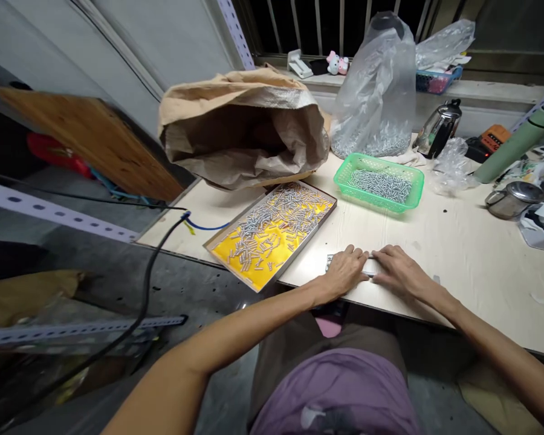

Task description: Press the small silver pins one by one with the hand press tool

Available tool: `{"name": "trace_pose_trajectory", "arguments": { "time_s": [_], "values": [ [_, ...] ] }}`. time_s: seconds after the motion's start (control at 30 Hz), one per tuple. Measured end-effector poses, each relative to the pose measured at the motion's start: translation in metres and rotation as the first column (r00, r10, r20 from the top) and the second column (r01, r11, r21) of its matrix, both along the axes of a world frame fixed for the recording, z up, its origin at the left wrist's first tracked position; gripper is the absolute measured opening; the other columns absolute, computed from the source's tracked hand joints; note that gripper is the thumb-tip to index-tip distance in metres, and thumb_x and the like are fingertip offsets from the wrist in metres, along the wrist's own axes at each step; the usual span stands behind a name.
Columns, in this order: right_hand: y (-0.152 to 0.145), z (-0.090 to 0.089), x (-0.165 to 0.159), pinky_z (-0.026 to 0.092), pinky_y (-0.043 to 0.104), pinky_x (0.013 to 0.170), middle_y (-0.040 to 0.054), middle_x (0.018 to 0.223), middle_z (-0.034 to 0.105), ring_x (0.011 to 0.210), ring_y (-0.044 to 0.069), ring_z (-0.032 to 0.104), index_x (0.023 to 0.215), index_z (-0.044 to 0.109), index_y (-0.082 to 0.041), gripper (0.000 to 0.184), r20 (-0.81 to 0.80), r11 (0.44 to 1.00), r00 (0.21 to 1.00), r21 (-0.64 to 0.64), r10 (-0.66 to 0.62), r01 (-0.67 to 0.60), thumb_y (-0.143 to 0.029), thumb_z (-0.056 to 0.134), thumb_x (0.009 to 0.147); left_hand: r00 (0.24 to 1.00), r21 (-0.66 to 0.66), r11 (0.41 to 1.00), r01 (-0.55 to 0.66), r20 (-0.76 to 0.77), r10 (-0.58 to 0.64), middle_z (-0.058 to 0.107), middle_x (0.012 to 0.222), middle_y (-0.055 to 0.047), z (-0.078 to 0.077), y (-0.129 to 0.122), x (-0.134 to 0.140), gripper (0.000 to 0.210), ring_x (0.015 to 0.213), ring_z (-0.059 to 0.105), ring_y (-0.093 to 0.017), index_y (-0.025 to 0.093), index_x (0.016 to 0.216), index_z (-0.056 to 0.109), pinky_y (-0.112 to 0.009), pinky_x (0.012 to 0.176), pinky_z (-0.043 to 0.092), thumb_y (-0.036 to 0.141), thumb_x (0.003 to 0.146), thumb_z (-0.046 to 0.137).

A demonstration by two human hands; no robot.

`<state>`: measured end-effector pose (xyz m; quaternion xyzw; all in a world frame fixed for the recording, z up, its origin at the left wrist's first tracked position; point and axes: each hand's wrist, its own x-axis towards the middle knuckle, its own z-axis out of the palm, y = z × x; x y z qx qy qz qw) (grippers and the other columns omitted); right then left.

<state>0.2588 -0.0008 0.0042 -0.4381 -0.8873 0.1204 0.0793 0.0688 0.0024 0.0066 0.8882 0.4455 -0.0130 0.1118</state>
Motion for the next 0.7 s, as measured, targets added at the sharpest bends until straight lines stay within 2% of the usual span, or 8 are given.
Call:
{"name": "trace_pose_trajectory", "arguments": {
  "time_s": [0.1,0.23,0.33,0.43,0.47,0.53,0.6,0.7],
  "values": [
    [0.009,-0.003,0.008,0.046,0.038,0.083,0.0121,0.107,0.061,0.095,0.024,0.056,0.117,0.056,-0.017,0.034,-0.079,1.000,0.997,-0.003,0.024,-0.025,-0.037,0.049,0.090,0.991,0.124,0.992,-0.020,0.136,0.003,0.051,0.131,-0.016,-0.020,-0.022,0.001,0.044,0.124,0.046,-0.028,0.012,0.124,0.047,-0.040,0.097,0.043,0.034,0.087,0.058],
    [0.031,-0.009,0.011,0.046,0.037,0.078,0.0093,0.090,0.063,0.086,0.023,0.056,0.100,0.063,-0.019,0.028,-0.101,0.998,0.994,0.032,-0.050,0.054,-0.031,0.038,0.094,0.940,0.210,0.975,0.080,0.310,-0.144,0.049,0.135,-0.016,-0.040,-0.054,0.009,0.051,0.133,0.038,-0.029,0.013,0.129,0.043,-0.042,0.108,0.034,0.042,0.088,0.054],
    [0.050,-0.004,0.004,0.045,0.037,0.076,0.0096,0.086,0.063,0.083,0.023,0.055,0.090,0.065,-0.018,0.024,-0.045,0.996,0.996,0.037,-0.076,0.078,-0.028,0.043,0.092,0.911,0.194,0.977,0.083,0.382,-0.153,0.054,0.130,-0.016,-0.046,-0.064,0.013,0.056,0.130,0.042,-0.028,0.013,0.128,0.044,-0.045,0.110,0.030,0.052,0.088,0.048],
    [0.055,0.007,-0.018,0.043,0.036,0.075,0.0116,0.091,0.064,0.085,0.024,0.054,0.097,0.066,-0.015,0.021,0.045,0.995,0.996,0.069,-0.079,0.075,-0.023,0.049,0.089,0.896,0.204,0.976,0.073,0.416,-0.153,0.053,0.131,-0.017,-0.047,-0.063,0.015,0.060,0.131,0.040,-0.028,0.011,0.128,0.044,-0.046,0.110,0.029,0.055,0.088,0.047],
    [0.052,0.011,-0.029,0.042,0.036,0.075,0.0114,0.094,0.064,0.087,0.024,0.053,0.100,0.066,-0.016,0.021,0.070,0.997,0.997,0.071,-0.024,0.019,-0.022,0.050,0.088,0.894,0.210,0.975,0.075,0.420,-0.159,0.052,0.131,-0.018,-0.048,-0.063,0.015,0.062,0.130,0.040,-0.029,0.010,0.128,0.044,-0.046,0.110,0.030,0.055,0.087,0.048],
    [0.041,0.017,-0.055,0.040,0.034,0.075,0.0087,0.098,0.063,0.089,0.022,0.052,0.099,0.067,-0.021,0.018,0.103,0.983,0.978,0.026,0.180,-0.184,-0.021,0.053,0.087,0.897,0.209,0.974,0.089,0.408,-0.169,0.055,0.125,-0.019,-0.049,-0.064,0.014,0.062,0.124,0.046,-0.029,0.007,0.124,0.048,-0.043,0.104,0.037,0.056,0.086,0.050],
    [0.028,0.019,-0.079,0.039,0.032,0.075,0.0065,0.097,0.063,0.090,0.021,0.050,0.091,0.068,-0.024,0.014,0.133,0.924,0.914,-0.038,0.383,-0.381,-0.020,0.055,0.086,0.894,0.206,0.967,0.153,0.389,-0.224,0.063,0.108,-0.016,-0.047,-0.070,0.011,0.054,0.107,0.057,-0.026,0.008,0.113,0.056,-0.037,0.093,0.046,0.055,0.086,0.052],
    [0.016,0.014,-0.099,0.038,0.033,0.072,0.0078,0.093,0.062,0.088,0.021,0.049,0.079,0.066,-0.019,0.011,0.194,0.859,0.839,-0.037,0.508,-0.511,-0.018,0.057,0.084,0.826,0.293,0.915,0.279,0.413,-0.384,0.066,0.090,-0.008,-0.038,-0.082,-0.008,0.033,0.089,0.061,-0.019,0.013,0.099,0.062,-0.028,0.083,0.048,0.043,0.091,0.050]
  ]
}}
